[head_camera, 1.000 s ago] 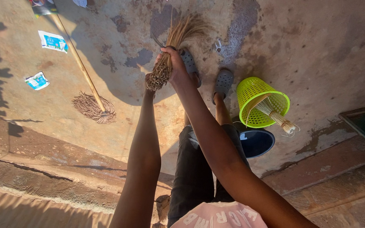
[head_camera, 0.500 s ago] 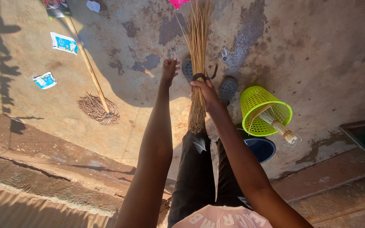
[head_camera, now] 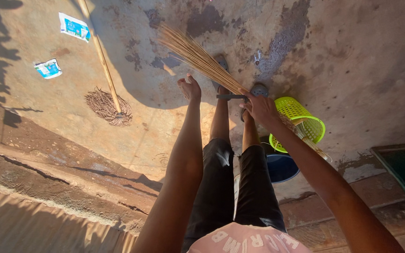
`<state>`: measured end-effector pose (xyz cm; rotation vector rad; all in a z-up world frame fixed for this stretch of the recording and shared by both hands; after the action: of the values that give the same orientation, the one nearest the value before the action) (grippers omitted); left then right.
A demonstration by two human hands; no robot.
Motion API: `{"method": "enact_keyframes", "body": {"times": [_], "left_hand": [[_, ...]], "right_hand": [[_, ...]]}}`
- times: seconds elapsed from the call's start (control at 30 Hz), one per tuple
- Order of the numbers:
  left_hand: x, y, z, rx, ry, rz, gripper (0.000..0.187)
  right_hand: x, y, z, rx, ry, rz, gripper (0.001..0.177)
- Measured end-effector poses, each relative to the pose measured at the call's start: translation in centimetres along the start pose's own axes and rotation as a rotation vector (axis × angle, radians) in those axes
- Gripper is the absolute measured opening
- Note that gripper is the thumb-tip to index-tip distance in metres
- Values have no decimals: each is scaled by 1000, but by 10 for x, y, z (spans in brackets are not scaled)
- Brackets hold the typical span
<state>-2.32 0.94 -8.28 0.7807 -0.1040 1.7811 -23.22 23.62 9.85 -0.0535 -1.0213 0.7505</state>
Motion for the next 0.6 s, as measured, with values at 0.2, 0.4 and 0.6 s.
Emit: {"method": "enact_keyframes", "body": {"times": [0.2,0.4,0.6], "left_hand": [[17,-11,-14,42,-112,60,58],[24,9,-13,86,-71,46,58],[36,33,5,106,-49,69,60]], "right_hand": [[-138,83,65,381,-35,-184,55],[-64,35,123,343,152,48,64],[-68,55,83,715,-117,69,61]]}}
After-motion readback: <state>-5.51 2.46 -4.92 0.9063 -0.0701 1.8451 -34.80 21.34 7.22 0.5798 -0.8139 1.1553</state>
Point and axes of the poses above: each hand's wrist, its own x-axis away from the middle knuckle, its own z-axis out of the back of the hand, y = z × x, the point moved 6 cm from there along -x, towards the middle knuckle, and after that the axes turned 2 degrees about y, right-handed, at the moved point
